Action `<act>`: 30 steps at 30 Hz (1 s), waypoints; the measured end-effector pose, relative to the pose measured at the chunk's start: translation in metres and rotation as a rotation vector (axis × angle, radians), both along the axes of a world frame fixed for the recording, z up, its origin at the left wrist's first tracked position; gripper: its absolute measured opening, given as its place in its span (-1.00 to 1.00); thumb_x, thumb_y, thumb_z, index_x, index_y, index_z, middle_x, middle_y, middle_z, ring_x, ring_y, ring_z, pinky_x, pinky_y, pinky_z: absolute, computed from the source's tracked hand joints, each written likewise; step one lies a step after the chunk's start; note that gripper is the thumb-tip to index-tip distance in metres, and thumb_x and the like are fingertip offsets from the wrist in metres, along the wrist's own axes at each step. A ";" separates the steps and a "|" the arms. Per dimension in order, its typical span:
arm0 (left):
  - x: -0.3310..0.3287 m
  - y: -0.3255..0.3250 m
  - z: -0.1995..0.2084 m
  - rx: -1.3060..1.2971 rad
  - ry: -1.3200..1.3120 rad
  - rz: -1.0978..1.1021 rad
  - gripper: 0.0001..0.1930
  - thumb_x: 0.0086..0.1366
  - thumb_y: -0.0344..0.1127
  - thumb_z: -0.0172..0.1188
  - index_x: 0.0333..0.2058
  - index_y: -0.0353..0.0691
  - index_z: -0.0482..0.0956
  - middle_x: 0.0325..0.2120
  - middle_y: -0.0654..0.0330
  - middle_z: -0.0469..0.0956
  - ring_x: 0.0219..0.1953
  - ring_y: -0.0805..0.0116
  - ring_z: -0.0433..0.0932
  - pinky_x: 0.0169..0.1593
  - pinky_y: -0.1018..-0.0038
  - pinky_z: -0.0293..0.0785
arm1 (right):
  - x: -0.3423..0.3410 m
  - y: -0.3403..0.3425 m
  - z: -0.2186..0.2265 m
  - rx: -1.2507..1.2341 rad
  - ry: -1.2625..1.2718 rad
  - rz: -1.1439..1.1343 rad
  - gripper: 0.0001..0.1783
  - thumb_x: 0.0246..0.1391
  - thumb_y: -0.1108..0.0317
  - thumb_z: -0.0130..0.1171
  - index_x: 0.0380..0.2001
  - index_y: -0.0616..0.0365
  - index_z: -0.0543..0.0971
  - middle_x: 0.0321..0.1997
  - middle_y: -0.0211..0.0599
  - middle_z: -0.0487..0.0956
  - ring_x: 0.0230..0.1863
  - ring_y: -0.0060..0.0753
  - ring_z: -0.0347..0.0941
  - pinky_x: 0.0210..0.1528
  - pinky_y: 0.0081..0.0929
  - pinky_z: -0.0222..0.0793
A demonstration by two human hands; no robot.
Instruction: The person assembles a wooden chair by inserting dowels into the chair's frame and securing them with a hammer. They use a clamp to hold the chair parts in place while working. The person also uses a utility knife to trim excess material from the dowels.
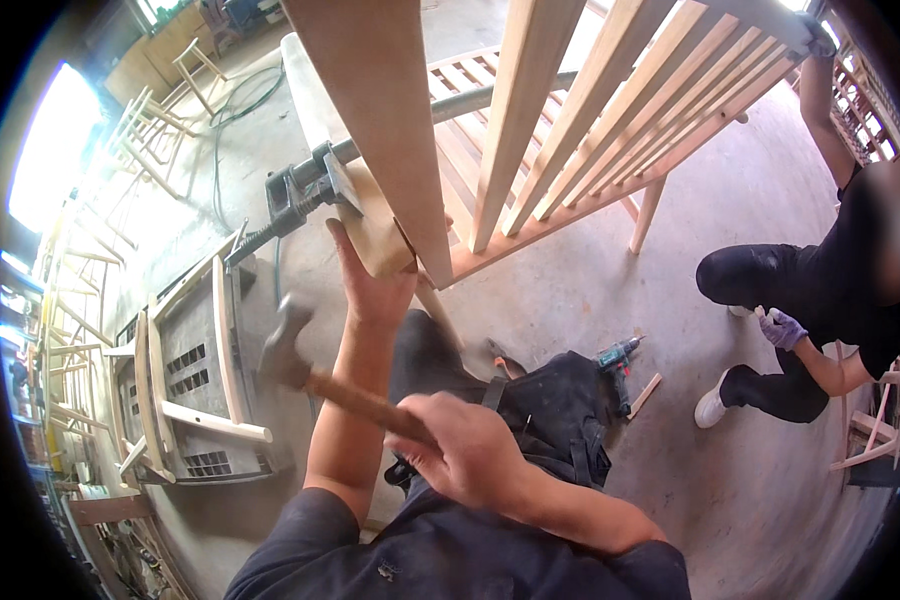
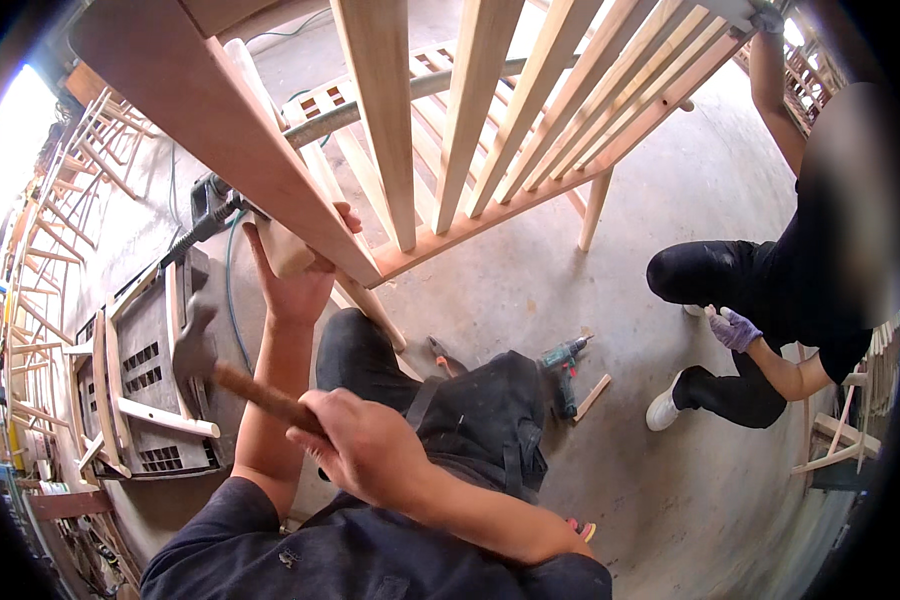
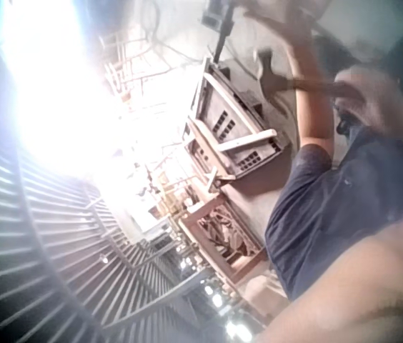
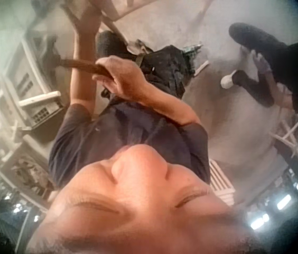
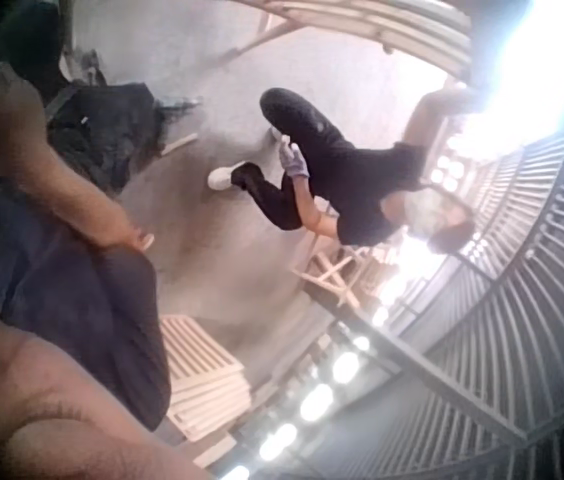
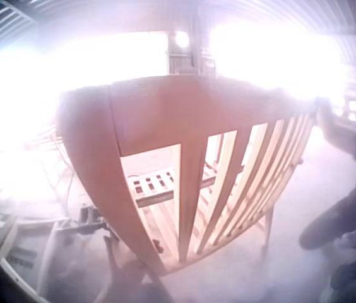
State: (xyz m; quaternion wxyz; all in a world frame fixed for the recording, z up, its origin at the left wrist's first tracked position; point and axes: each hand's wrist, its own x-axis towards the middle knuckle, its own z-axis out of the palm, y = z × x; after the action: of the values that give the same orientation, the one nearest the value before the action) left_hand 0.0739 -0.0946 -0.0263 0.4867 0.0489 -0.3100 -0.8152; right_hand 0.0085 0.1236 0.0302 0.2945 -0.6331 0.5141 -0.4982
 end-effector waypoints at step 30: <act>0.008 -0.011 -0.011 -0.266 -0.484 0.277 -0.48 0.39 -0.12 0.01 0.18 -0.38 0.32 -0.05 -0.10 0.51 -0.02 0.02 0.49 0.28 0.10 0.30 | -0.099 0.042 -0.077 0.039 -0.019 -0.193 -0.65 0.02 0.32 0.47 -0.17 0.13 0.55 -0.36 -0.21 0.60 -0.41 -0.17 0.58 -0.37 -0.35 0.48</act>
State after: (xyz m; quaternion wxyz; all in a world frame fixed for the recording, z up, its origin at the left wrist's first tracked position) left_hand 0.0822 -0.1057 -0.0376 0.5072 0.2193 -0.5115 -0.6580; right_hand -0.0907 0.1652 -0.0463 0.2622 -0.5702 0.5793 -0.5200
